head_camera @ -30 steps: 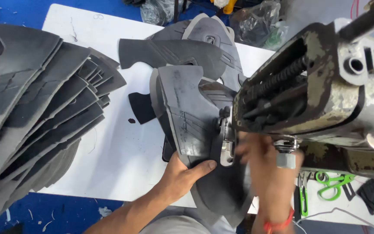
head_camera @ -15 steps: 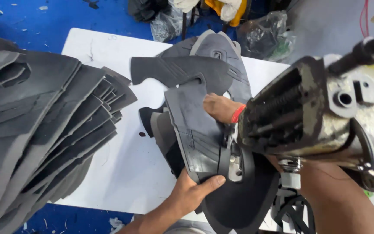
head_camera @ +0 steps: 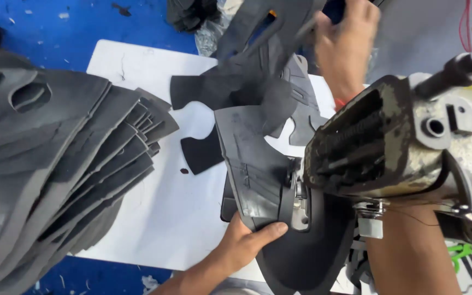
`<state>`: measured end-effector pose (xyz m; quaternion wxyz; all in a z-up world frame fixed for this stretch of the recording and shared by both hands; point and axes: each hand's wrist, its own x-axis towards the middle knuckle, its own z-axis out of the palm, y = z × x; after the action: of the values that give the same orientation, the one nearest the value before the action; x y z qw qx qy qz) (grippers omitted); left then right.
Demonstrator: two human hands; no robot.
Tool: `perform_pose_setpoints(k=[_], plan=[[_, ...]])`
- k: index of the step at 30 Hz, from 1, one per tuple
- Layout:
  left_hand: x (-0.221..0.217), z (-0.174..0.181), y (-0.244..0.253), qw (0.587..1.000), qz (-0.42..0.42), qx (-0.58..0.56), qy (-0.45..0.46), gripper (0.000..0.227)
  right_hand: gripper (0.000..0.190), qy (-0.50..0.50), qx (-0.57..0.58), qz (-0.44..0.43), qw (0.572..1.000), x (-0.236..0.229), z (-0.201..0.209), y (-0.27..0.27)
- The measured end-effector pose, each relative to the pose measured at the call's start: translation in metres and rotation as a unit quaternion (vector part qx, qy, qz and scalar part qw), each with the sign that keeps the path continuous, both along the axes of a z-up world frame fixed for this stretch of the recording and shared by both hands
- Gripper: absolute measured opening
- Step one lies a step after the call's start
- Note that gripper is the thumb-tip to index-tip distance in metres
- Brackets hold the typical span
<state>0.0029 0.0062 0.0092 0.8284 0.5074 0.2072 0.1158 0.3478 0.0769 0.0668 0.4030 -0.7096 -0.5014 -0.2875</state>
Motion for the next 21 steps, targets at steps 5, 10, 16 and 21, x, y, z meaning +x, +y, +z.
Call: perform_pose_setpoints(k=[5, 10, 16, 21], plan=[[-0.004, -0.011, 0.001, 0.997, -0.001, -0.043, -0.058, 0.029, 0.024, 0.148, -0.092, -0.037, 0.984, -0.09, -0.029, -0.148], [-0.006, -0.024, 0.002, 0.998, 0.001, -0.02, -0.059, 0.03, 0.025, 0.23, -0.167, -0.023, 0.958, -0.205, -0.011, -0.204], [-0.007, -0.024, 0.0, 0.998, 0.003, -0.016, -0.058, 0.032, 0.05, 0.06, -0.259, -0.006, 0.964, -0.231, -0.003, -0.198], [-0.004, -0.021, 0.001, 0.998, 0.009, -0.002, -0.063, 0.032, 0.054, 0.011, -0.291, -0.021, 0.957, -0.23, -0.002, -0.195]])
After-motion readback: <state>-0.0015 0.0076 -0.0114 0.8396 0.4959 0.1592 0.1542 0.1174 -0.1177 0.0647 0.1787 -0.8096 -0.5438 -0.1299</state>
